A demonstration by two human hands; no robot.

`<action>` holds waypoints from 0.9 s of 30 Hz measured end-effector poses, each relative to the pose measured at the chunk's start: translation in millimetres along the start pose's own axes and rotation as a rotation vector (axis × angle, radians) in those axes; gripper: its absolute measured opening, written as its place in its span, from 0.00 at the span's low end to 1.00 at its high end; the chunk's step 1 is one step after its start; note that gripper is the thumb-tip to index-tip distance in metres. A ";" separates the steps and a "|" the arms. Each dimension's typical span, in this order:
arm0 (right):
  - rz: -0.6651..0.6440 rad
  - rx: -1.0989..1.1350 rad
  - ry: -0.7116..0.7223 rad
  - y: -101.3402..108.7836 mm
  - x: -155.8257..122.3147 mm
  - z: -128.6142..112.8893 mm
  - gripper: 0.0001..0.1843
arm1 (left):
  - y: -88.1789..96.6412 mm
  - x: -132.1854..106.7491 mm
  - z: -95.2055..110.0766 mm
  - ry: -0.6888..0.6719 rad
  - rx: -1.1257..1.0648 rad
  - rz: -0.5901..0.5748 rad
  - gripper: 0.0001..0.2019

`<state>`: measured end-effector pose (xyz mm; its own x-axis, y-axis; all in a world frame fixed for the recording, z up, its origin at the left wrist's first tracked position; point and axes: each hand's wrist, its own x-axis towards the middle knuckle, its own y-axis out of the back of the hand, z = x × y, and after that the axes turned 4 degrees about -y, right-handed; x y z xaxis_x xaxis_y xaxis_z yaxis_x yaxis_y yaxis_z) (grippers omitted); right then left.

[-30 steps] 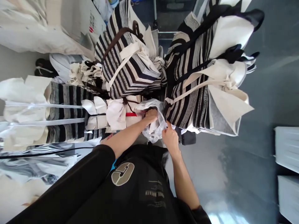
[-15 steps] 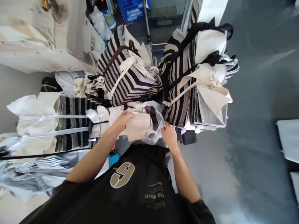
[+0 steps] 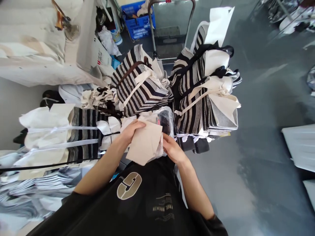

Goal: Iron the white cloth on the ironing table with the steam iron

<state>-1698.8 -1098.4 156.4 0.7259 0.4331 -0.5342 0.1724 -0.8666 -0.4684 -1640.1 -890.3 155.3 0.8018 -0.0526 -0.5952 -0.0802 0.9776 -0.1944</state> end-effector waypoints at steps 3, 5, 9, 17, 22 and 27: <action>0.051 0.129 -0.016 -4.6 5.0 5.7 0.26 | -1.9 6.3 0.9 -0.033 0.020 -0.075 0.24; 0.122 0.172 -0.009 -4.3 6.4 5.4 0.27 | -0.3 11.6 1.5 -0.068 0.070 -0.111 0.24; 0.201 0.180 -0.023 -3.0 4.9 -1.0 0.27 | 5.8 19.1 10.8 -0.107 0.138 -0.148 0.25; 0.335 0.123 0.123 -3.1 -10.8 -9.1 0.25 | 33.2 -0.4 57.1 -0.085 0.051 -0.201 0.29; 0.315 0.055 0.112 -5.2 -37.6 -28.5 0.25 | 30.8 3.0 48.3 0.084 0.404 -0.462 0.19; 0.309 -0.140 0.171 9.6 -67.5 -47.9 0.20 | 5.5 37.3 17.2 0.013 0.542 -0.649 0.14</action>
<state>-1714.3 -1147.9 221.6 0.8565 0.1086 -0.5047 0.0086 -0.9805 -0.1964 -1600.4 -883.4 145.5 0.5834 -0.6365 -0.5045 0.6917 0.7149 -0.1023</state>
